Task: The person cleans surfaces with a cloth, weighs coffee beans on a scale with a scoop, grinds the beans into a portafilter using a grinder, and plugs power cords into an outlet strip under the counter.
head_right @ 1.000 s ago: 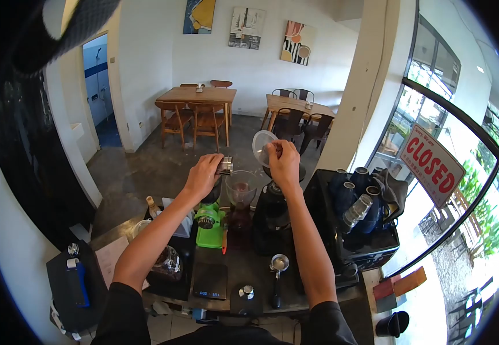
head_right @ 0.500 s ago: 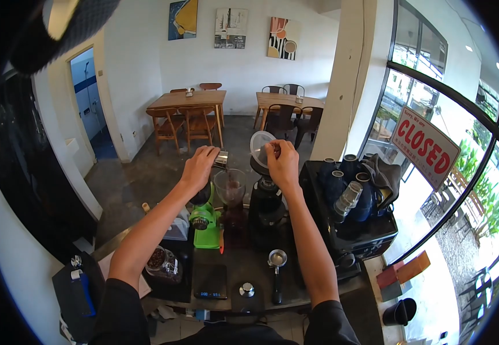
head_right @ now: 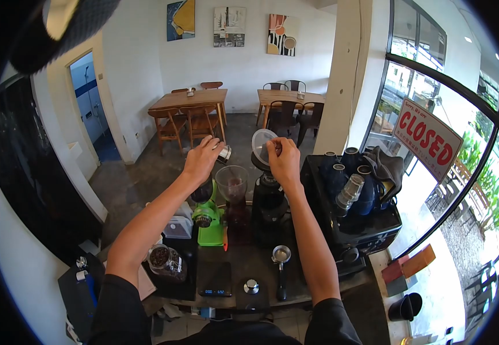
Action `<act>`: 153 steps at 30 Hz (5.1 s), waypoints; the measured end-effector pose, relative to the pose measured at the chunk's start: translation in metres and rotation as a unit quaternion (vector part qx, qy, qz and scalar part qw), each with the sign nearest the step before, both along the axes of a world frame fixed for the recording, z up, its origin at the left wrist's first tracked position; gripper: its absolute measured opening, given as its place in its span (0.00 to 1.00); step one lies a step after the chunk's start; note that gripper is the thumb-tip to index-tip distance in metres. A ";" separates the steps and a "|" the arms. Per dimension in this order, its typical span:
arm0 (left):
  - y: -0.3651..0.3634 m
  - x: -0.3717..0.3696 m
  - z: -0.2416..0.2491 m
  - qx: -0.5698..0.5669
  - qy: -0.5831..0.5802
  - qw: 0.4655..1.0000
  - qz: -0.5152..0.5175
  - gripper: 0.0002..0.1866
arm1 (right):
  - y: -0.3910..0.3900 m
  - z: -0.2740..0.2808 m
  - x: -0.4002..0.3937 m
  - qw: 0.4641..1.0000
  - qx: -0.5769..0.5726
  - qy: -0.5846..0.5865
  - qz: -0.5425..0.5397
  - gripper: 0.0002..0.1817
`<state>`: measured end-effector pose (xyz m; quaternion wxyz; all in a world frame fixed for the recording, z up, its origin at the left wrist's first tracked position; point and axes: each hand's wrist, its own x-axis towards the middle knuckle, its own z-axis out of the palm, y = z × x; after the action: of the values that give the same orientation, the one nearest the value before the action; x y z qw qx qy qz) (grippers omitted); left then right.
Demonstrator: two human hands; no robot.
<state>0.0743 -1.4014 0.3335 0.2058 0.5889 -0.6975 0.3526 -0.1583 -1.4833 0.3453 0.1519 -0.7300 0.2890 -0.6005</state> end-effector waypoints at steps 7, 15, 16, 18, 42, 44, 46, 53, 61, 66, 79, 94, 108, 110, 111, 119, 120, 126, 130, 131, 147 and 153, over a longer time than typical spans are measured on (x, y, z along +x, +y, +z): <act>0.002 -0.008 0.009 0.014 -0.058 0.998 0.021 0.22 | -0.005 -0.002 0.004 1.000 0.014 -0.016 -0.002 0.12; 0.042 -0.016 0.005 -0.029 0.457 0.889 -0.021 0.24 | 0.000 0.000 0.017 0.998 0.045 -0.014 0.039 0.15; 0.051 -0.017 -0.004 -0.081 0.511 0.854 -0.048 0.26 | 0.001 -0.003 0.021 0.997 0.050 0.007 0.056 0.14; 0.076 -0.026 -0.024 -0.068 0.591 0.797 -0.106 0.27 | -0.002 -0.011 0.033 0.994 0.009 0.066 0.083 0.12; 0.236 -0.094 -0.287 0.059 0.770 0.636 0.011 0.31 | -0.028 -0.054 0.078 0.945 0.053 0.283 0.157 0.13; 0.235 -0.094 -0.291 0.054 0.759 0.648 0.017 0.31 | -0.015 -0.059 0.073 0.943 0.049 0.289 0.158 0.15; 0.230 -0.095 -0.300 0.044 0.749 0.661 0.021 0.30 | 0.001 -0.050 0.068 0.961 0.103 0.183 0.178 0.21; 0.224 -0.093 -0.330 0.054 0.688 0.723 0.045 0.30 | 0.066 -0.088 0.000 0.982 0.106 0.075 0.134 0.17; 0.231 -0.101 -0.328 0.046 0.652 0.752 0.087 0.40 | 0.132 -0.251 -0.110 0.963 0.246 0.083 -0.078 0.09; 0.251 -0.108 -0.299 0.041 0.615 0.780 0.109 0.42 | 0.164 -0.350 -0.137 0.898 0.382 0.194 -0.100 0.20; 0.215 -0.156 -0.240 0.063 0.663 0.745 0.016 0.16 | 0.184 -0.262 -0.076 0.850 0.495 0.173 0.050 0.17; 0.092 -0.144 -0.299 0.146 0.896 0.391 0.149 0.44 | 0.140 -0.337 0.035 0.884 0.406 0.231 0.012 0.23; 0.077 -0.129 -0.357 0.203 0.791 0.543 0.194 0.39 | 0.030 -0.364 0.052 0.860 0.475 -0.076 0.169 0.29; 0.078 -0.129 -0.348 0.199 0.801 0.532 0.191 0.38 | -0.007 -0.385 0.073 0.820 0.443 -0.211 0.295 0.29; 0.079 -0.128 -0.338 0.200 0.814 0.514 0.184 0.38 | -0.022 -0.399 0.083 0.819 0.443 -0.214 0.297 0.29; 0.081 -0.129 -0.296 0.188 0.860 0.447 0.160 0.34 | -0.087 -0.394 0.122 0.798 0.531 -0.077 0.274 0.30; 0.081 -0.130 -0.294 0.184 0.862 0.444 0.158 0.34 | -0.096 -0.414 0.125 0.824 0.496 -0.014 0.272 0.32; 0.082 -0.129 -0.294 0.191 0.863 0.438 0.162 0.35 | -0.100 -0.450 0.125 0.905 0.305 -0.080 0.287 0.24; 0.081 -0.128 -0.296 0.193 0.870 0.429 0.147 0.35 | -0.088 -0.417 0.119 0.937 0.241 -0.025 0.253 0.24; 0.081 -0.128 -0.297 0.194 0.867 0.433 0.153 0.35 | -0.086 -0.409 0.118 0.937 0.242 -0.024 0.250 0.24; 0.083 -0.123 -0.293 0.215 0.845 0.465 0.154 0.35 | -0.073 -0.367 0.124 0.851 0.412 -0.104 0.310 0.29; 0.082 -0.121 -0.294 0.215 0.844 0.466 0.154 0.34 | -0.081 -0.390 0.134 0.731 0.566 -0.208 0.320 0.37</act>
<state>-0.0472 -1.3199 0.0397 0.5039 0.7237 -0.1369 -0.4512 -0.0239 -1.5645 -0.0449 0.7763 -0.4152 0.2857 -0.3787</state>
